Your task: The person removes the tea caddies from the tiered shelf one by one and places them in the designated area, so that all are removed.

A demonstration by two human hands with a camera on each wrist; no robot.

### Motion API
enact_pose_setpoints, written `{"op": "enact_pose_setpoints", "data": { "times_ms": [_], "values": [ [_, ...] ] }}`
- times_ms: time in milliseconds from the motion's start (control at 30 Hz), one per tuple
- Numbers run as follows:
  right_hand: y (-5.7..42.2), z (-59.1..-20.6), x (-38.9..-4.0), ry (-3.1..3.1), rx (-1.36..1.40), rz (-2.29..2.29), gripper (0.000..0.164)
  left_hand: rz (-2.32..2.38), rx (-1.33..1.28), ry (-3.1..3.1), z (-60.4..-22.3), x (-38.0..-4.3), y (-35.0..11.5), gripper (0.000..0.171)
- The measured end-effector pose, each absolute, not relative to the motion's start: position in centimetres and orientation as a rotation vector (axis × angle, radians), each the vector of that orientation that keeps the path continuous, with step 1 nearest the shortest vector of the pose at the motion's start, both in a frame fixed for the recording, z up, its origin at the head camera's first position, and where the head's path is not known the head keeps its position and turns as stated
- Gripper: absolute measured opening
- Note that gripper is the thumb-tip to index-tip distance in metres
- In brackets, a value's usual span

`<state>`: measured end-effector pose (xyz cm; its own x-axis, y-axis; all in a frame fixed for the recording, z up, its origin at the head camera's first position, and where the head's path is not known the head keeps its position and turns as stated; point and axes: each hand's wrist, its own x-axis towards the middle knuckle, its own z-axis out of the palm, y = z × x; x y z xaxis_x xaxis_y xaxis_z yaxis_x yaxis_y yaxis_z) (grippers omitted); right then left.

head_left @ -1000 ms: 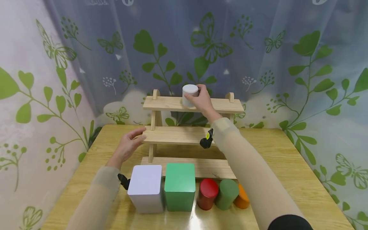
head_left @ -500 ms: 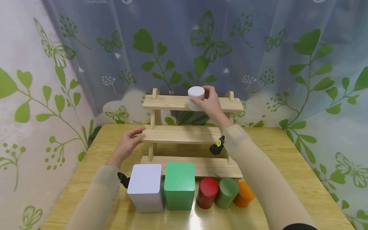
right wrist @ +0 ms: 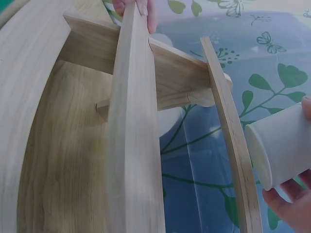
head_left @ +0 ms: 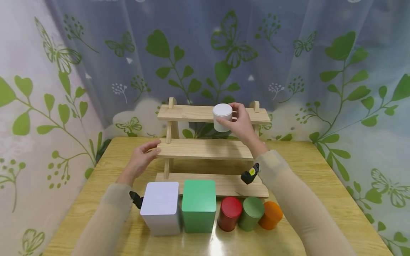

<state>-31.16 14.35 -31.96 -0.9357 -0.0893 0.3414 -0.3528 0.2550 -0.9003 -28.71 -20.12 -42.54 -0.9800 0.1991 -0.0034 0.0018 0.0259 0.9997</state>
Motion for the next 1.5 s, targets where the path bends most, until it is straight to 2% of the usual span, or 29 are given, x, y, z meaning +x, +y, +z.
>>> {"op": "enact_pose_setpoints", "data": {
  "times_ms": [600,833,1133,1500],
  "values": [
    [15.1,-33.2,-27.8,-2.214,0.538,1.752,0.060,2.147,0.223,2.135,-45.1,-30.4,-20.7,0.051],
    [15.8,-33.6,-26.5,-2.231,0.532,1.768,0.059,2.138,0.209,2.143,-45.0,-30.3,-20.6,0.052],
    [16.0,-32.3,-23.0,-2.238,0.506,1.708,0.056,2.108,0.213,2.132,-43.5,-29.2,-20.4,0.048],
    [18.3,-34.9,-23.0,-2.189,0.507,1.722,0.059,2.102,0.215,2.152,-42.9,-28.7,-20.1,0.048]
  ]
}}
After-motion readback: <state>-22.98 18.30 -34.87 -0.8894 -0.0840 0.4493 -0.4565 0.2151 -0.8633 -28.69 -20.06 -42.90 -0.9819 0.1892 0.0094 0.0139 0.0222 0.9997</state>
